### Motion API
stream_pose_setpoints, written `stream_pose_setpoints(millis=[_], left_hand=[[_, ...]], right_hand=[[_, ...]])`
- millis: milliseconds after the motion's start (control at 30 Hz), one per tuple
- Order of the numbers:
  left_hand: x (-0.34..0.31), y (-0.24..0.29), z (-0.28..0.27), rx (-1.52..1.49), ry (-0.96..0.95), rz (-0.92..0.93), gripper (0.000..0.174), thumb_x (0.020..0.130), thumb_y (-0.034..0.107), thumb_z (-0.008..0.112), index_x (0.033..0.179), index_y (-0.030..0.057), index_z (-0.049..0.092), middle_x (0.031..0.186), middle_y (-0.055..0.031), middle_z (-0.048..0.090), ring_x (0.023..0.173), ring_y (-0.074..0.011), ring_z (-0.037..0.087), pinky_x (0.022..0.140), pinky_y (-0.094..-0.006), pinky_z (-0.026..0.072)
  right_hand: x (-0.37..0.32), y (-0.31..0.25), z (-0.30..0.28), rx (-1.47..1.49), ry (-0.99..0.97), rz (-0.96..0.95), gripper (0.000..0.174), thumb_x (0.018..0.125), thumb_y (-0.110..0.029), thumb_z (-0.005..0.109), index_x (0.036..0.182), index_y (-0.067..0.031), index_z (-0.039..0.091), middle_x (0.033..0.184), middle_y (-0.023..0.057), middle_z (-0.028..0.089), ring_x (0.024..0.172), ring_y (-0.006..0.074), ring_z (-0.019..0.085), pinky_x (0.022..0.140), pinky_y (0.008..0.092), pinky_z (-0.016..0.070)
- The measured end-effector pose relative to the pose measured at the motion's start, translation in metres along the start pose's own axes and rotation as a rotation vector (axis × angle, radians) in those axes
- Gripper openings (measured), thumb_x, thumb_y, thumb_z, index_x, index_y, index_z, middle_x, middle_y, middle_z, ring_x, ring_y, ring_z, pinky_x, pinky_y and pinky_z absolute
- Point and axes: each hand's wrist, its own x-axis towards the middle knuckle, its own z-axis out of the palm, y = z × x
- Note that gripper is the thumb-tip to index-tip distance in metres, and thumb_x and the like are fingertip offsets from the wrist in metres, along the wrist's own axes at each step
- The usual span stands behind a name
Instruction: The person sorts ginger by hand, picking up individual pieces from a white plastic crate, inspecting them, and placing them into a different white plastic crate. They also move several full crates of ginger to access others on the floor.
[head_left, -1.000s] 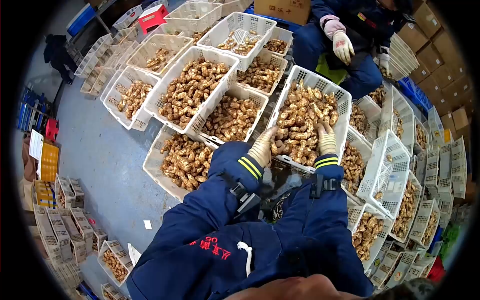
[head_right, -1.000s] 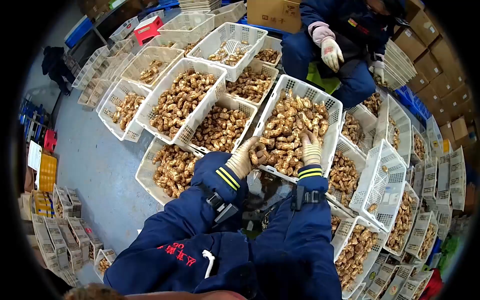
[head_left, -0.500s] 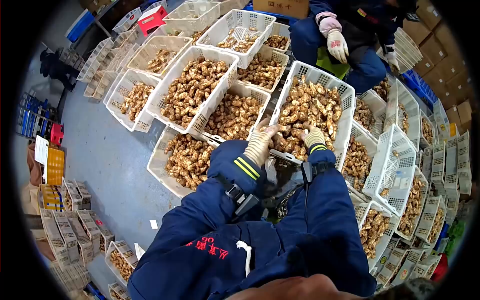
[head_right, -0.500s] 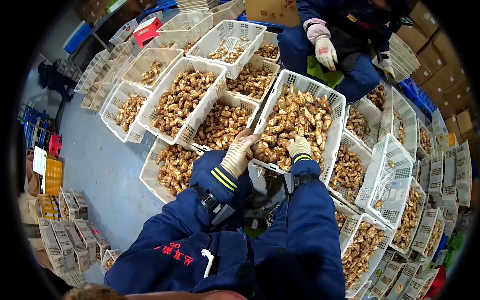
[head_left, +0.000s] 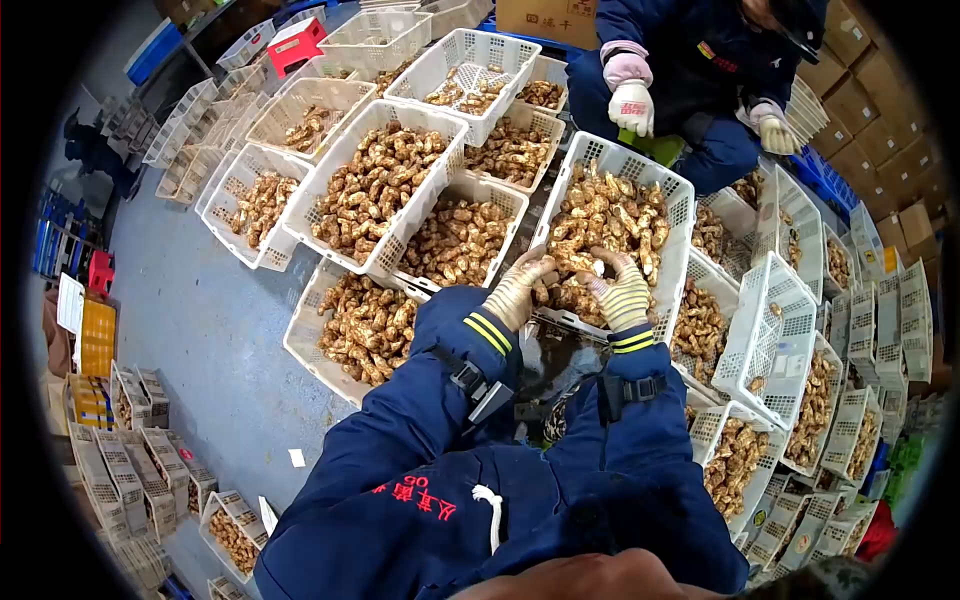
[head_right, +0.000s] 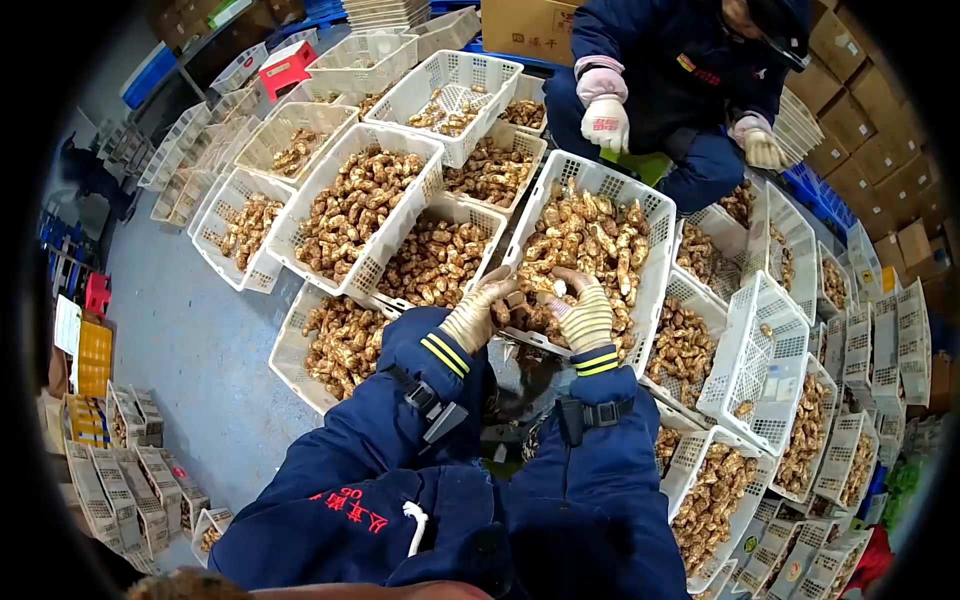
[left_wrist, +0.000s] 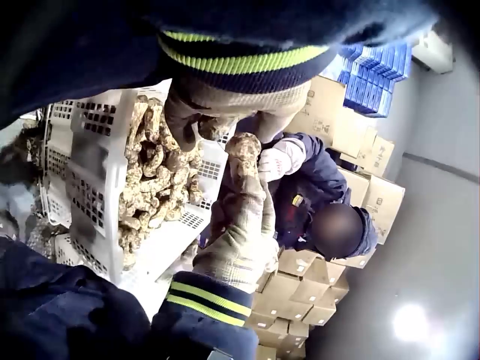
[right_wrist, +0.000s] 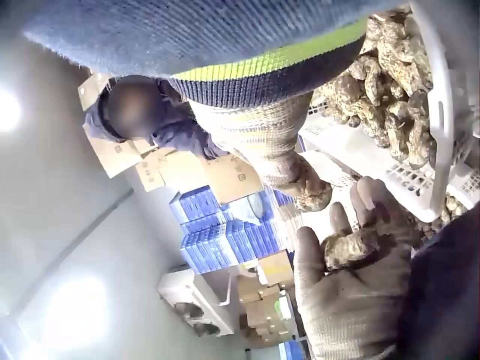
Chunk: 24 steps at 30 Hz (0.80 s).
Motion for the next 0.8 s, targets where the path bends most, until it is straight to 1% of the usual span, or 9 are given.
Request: stream_pose_setpoints(millis=[167, 300, 333, 400, 533, 567, 600, 667, 800], left_hand=[[-0.006, -0.004, 0.021, -0.084, -0.089, -0.050, 0.054, 0.084, 0.022, 0.070, 0.130, 0.0088, 0.044, 0.113, -0.0090, 0.058, 0.096, -0.0220, 0.062, 0.079, -0.0347, 0.0554], [-0.007, -0.010, 0.033, -0.086, -0.038, -0.139, 0.034, 0.087, 0.028, 0.067, 0.114, 0.0122, 0.055, 0.102, -0.0043, 0.063, 0.083, -0.0158, 0.064, 0.069, -0.0298, 0.0570], [0.007, -0.021, 0.021, -0.143, -0.137, -0.222, 0.025, 0.089, 0.032, 0.065, 0.105, 0.0147, 0.059, 0.093, -0.0017, 0.064, 0.078, -0.0128, 0.064, 0.065, -0.0278, 0.0566], [-0.002, -0.019, 0.034, -0.161, -0.185, -0.218, 0.032, 0.088, 0.029, 0.065, 0.112, 0.0096, 0.056, 0.094, -0.0058, 0.063, 0.078, -0.0173, 0.064, 0.065, -0.0308, 0.0564], [-0.004, -0.020, 0.049, -0.080, -0.109, -0.225, 0.028, 0.090, 0.034, 0.063, 0.108, 0.0130, 0.058, 0.089, -0.0021, 0.065, 0.076, -0.0155, 0.065, 0.066, -0.0302, 0.0557], [-0.001, -0.022, 0.044, -0.049, -0.107, -0.210, 0.031, 0.089, 0.035, 0.063, 0.110, 0.0125, 0.058, 0.090, -0.0026, 0.065, 0.077, -0.0163, 0.065, 0.068, -0.0310, 0.0555], [0.003, -0.026, 0.037, -0.019, -0.104, -0.194, 0.033, 0.089, 0.035, 0.064, 0.112, 0.0120, 0.058, 0.091, -0.0030, 0.065, 0.078, -0.0171, 0.064, 0.070, -0.0319, 0.0552], [0.013, -0.030, 0.030, 0.081, 0.018, -0.181, 0.038, 0.087, 0.033, 0.066, 0.116, 0.0106, 0.055, 0.097, -0.0050, 0.063, 0.083, -0.0180, 0.063, 0.070, -0.0323, 0.0536], [0.012, -0.033, 0.027, 0.077, -0.012, -0.141, 0.039, 0.086, 0.028, 0.067, 0.117, 0.0092, 0.053, 0.100, -0.0076, 0.062, 0.089, -0.0199, 0.062, 0.071, -0.0332, 0.0521]], right_hand=[[-0.009, -0.015, -0.005, 0.050, -0.051, 0.107, 0.051, 0.070, -0.039, 0.078, 0.106, -0.0043, 0.066, 0.104, 0.0145, 0.063, 0.102, 0.0297, 0.059, 0.090, 0.0389, 0.0451], [-0.008, -0.014, -0.010, -0.004, -0.020, -0.054, 0.063, 0.069, -0.050, 0.076, 0.111, -0.0044, 0.063, 0.104, 0.0148, 0.063, 0.102, 0.0327, 0.057, 0.092, 0.0407, 0.0438], [-0.010, -0.014, -0.007, -0.032, -0.026, -0.064, 0.063, 0.071, -0.043, 0.079, 0.115, -0.0025, 0.060, 0.104, 0.0125, 0.063, 0.101, 0.0276, 0.058, 0.091, 0.0374, 0.0449], [-0.015, -0.012, -0.001, 0.493, -0.101, 0.169, 0.062, 0.071, -0.035, 0.081, 0.117, 0.0000, 0.057, 0.104, 0.0092, 0.062, 0.099, 0.0208, 0.058, 0.089, 0.0332, 0.0463], [-0.015, 0.002, -0.007, 0.452, -0.112, 0.205, 0.054, 0.074, -0.024, 0.080, 0.117, 0.0005, 0.057, 0.103, 0.0075, 0.062, 0.096, 0.0164, 0.058, 0.086, 0.0296, 0.0477], [-0.017, -0.004, -0.007, 0.711, -0.133, 0.343, 0.053, 0.076, -0.024, 0.078, 0.117, 0.0000, 0.057, 0.105, 0.0080, 0.062, 0.097, 0.0175, 0.058, 0.087, 0.0307, 0.0467], [-0.014, 0.007, -0.006, 0.329, -0.088, 0.201, 0.053, 0.078, -0.026, 0.076, 0.119, 0.0004, 0.055, 0.108, 0.0105, 0.061, 0.097, 0.0202, 0.058, 0.089, 0.0329, 0.0456], [-0.014, 0.017, -0.010, 0.143, -0.019, 0.048, 0.053, 0.081, -0.027, 0.072, 0.122, 0.0002, 0.053, 0.108, 0.0130, 0.061, 0.098, 0.0245, 0.058, 0.091, 0.0358, 0.0441], [-0.019, 0.033, -0.007, -0.121, 0.002, 0.237, 0.064, 0.086, -0.036, 0.063, 0.130, 0.0051, 0.042, 0.115, 0.0297, 0.057, 0.106, 0.0435, 0.055, 0.091, 0.0426, 0.0436]])
